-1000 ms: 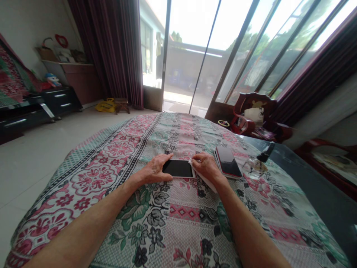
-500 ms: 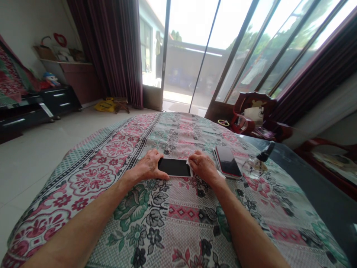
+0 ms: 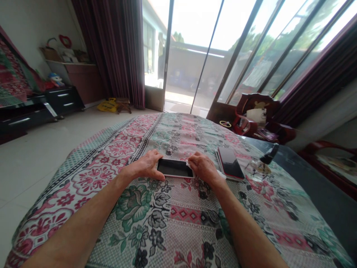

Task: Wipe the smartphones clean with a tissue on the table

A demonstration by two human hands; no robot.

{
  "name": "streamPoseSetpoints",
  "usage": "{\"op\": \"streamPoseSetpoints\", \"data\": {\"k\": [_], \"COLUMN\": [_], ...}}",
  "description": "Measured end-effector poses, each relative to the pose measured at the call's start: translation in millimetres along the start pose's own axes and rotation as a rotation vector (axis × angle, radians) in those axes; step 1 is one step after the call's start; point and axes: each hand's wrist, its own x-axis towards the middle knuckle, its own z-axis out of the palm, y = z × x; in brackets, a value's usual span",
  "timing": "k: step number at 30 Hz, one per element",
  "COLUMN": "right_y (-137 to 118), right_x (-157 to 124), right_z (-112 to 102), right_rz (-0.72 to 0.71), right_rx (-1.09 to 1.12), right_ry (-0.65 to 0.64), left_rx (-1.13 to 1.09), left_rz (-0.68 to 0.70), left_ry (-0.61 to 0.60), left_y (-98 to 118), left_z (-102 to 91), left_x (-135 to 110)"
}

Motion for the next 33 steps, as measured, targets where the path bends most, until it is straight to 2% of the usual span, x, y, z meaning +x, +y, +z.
{"op": "streamPoseSetpoints", "data": {"k": [5, 13, 22, 26, 33], "right_y": [-1.0, -26.7, -33.5, -30.9, -11.0], "right_x": [0.4, 10.1, 14.4, 14.2, 8.4], "right_z": [0.8, 7.8, 14.0, 12.2, 1.3], "right_rz": [-0.023, -0.104, -0.158, -0.154, -0.095], "right_rx": [-0.02, -0.217, -0.203, -0.168, -0.154], "right_ry": [0.009, -0.023, -0.039, -0.066, -0.077], "left_rx": [0.017, 0.035, 0.039, 0.027, 0.025], "left_rz": [-0.034, -0.036, -0.005, -0.001, -0.003], "left_ry": [-0.011, 0.012, 0.032, 0.04, 0.026], "left_y": [-5.9, -7.2, -8.7, -10.0, -11.0], "left_z": [-2.9, 2.9, 5.3, 6.4, 5.7], "left_x": [1.4, 3.6, 4.3, 4.5, 4.9]}}
